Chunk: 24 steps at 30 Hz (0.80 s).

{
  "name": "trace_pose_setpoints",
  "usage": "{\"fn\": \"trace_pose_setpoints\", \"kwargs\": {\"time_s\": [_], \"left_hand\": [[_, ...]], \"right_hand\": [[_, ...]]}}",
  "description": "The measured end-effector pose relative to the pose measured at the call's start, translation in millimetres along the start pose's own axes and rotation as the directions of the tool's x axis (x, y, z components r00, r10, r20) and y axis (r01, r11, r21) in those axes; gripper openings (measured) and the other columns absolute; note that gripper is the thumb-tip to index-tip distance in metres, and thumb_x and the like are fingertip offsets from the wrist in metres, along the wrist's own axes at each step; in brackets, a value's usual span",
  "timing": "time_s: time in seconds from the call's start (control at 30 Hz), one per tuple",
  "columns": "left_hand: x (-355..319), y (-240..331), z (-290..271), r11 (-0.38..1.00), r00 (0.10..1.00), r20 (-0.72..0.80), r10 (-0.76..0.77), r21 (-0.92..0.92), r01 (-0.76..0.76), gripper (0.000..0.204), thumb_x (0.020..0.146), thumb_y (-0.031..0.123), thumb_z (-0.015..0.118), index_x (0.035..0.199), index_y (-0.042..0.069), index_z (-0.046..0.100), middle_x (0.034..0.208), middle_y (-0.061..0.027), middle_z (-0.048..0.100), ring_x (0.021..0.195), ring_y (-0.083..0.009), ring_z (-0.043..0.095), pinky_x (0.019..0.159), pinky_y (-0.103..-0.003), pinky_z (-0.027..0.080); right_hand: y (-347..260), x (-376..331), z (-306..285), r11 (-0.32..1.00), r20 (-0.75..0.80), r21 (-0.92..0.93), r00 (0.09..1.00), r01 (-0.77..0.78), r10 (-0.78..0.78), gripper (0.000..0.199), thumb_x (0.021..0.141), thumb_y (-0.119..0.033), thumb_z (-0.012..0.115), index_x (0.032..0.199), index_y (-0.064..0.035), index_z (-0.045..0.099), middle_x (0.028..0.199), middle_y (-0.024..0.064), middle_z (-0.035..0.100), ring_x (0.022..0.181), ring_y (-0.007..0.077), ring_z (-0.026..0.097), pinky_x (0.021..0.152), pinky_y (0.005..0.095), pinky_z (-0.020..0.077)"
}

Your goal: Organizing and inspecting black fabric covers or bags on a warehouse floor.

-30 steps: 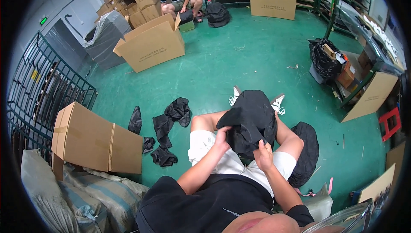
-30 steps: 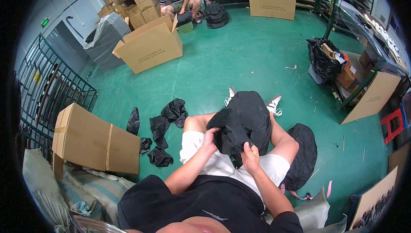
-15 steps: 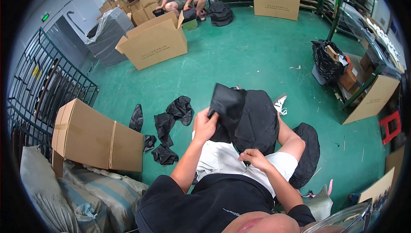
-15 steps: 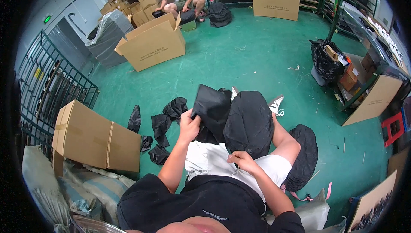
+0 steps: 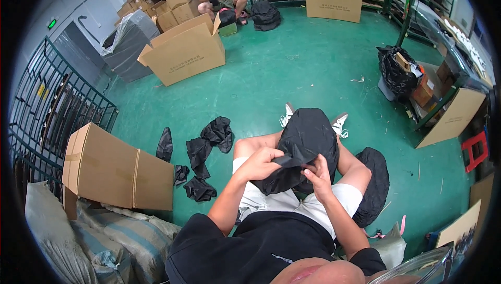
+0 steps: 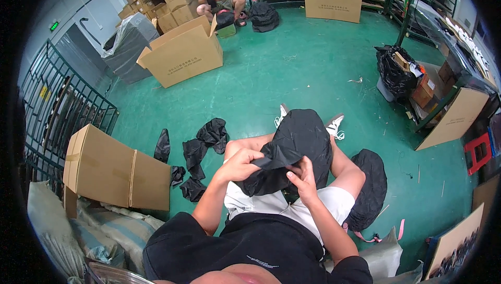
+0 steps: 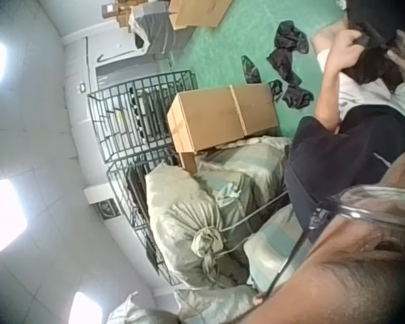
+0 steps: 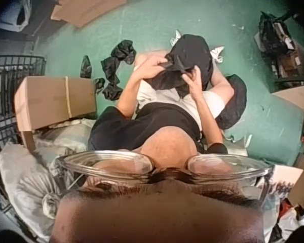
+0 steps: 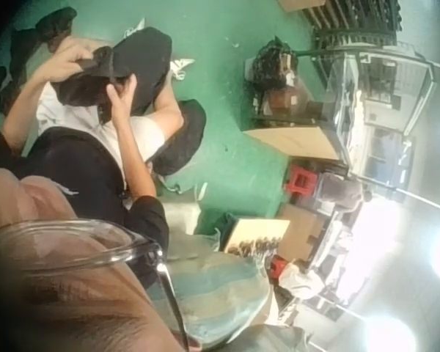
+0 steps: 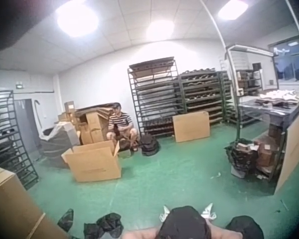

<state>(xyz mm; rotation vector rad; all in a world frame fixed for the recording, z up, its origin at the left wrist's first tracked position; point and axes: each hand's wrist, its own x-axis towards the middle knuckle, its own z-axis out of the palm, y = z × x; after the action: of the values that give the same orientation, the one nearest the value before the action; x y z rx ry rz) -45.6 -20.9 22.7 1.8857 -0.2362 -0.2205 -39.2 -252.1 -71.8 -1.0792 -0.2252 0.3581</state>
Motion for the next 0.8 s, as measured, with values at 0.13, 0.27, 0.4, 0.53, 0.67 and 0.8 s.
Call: {"fn": "trace_pose_setpoints", "kwargs": {"time_s": [0.13,0.27,0.4,0.53,0.67,0.8], "left_hand": [[0,9,8,0.997,0.993,0.119,0.01,0.069,-0.019,0.021,0.091,0.01,0.063,0.077,-0.004,0.057,0.063,0.0037,0.049,0.064,-0.0022,0.042,0.054,-0.025,0.037],[-1,19,9,0.997,0.978,0.199,0.069,0.015,-0.073,0.023,0.09,0.012,0.064,0.074,-0.004,0.057,0.058,0.0017,0.046,0.059,-0.0025,0.041,0.05,-0.027,0.036],[4,28,5,0.991,0.921,0.374,0.112,0.021,-0.129,0.023,0.087,0.012,0.064,0.072,-0.004,0.057,0.053,0.0008,0.043,0.05,-0.0046,0.039,0.046,-0.029,0.033],[5,28,1,0.972,0.973,0.13,0.19,0.117,-0.206,0.019,0.082,0.008,0.065,0.069,-0.004,0.058,0.061,-0.0021,0.05,0.058,-0.0067,0.045,0.049,-0.029,0.032],[13,17,-12,0.933,0.94,0.113,0.322,0.131,-0.335,0.015,0.081,0.005,0.064,0.074,-0.007,0.061,0.083,-0.0079,0.061,0.072,-0.0099,0.053,0.06,-0.028,0.04],[15,2,-12,0.98,0.916,0.347,0.2,-0.091,-0.179,0.015,0.082,0.006,0.063,0.078,-0.008,0.063,0.088,-0.0082,0.067,0.074,-0.0121,0.058,0.065,-0.028,0.044]], "right_hand": [[13,3,-5,0.918,-0.24,-0.387,0.952,0.084,-0.188,0.079,0.078,-0.009,0.073,0.141,-0.0042,0.026,0.139,0.0148,0.038,0.126,0.0282,0.044,0.103,0.0403,0.0371],[-2,3,5,0.657,-0.315,-0.753,0.853,0.042,-0.416,0.084,0.072,-0.01,0.077,0.141,-0.0076,0.029,0.139,0.016,0.035,0.13,0.0332,0.038,0.105,0.0427,0.0352],[-14,11,1,0.509,0.012,-0.814,0.884,0.28,-0.467,0.051,0.069,0.004,0.065,0.119,-0.003,0.059,0.141,0.0146,0.042,0.13,0.0376,0.04,0.108,0.0404,0.0316],[-8,12,-13,0.729,0.052,-0.597,0.923,0.335,-0.381,0.044,0.072,0.014,0.053,0.113,0.0007,0.063,0.119,0.0155,0.062,0.114,0.0307,0.059,0.1,0.0341,0.0417],[1,9,-25,0.828,0.016,-0.529,0.978,0.185,-0.208,0.041,0.075,0.018,0.045,0.109,0.0021,0.061,0.101,0.0094,0.067,0.099,0.0172,0.062,0.091,0.0274,0.0454],[-2,11,-31,0.919,0.082,-0.375,0.991,0.126,-0.102,0.041,0.076,0.019,0.043,0.108,0.001,0.061,0.099,0.0047,0.066,0.098,0.0116,0.059,0.089,0.0254,0.0453]]}}
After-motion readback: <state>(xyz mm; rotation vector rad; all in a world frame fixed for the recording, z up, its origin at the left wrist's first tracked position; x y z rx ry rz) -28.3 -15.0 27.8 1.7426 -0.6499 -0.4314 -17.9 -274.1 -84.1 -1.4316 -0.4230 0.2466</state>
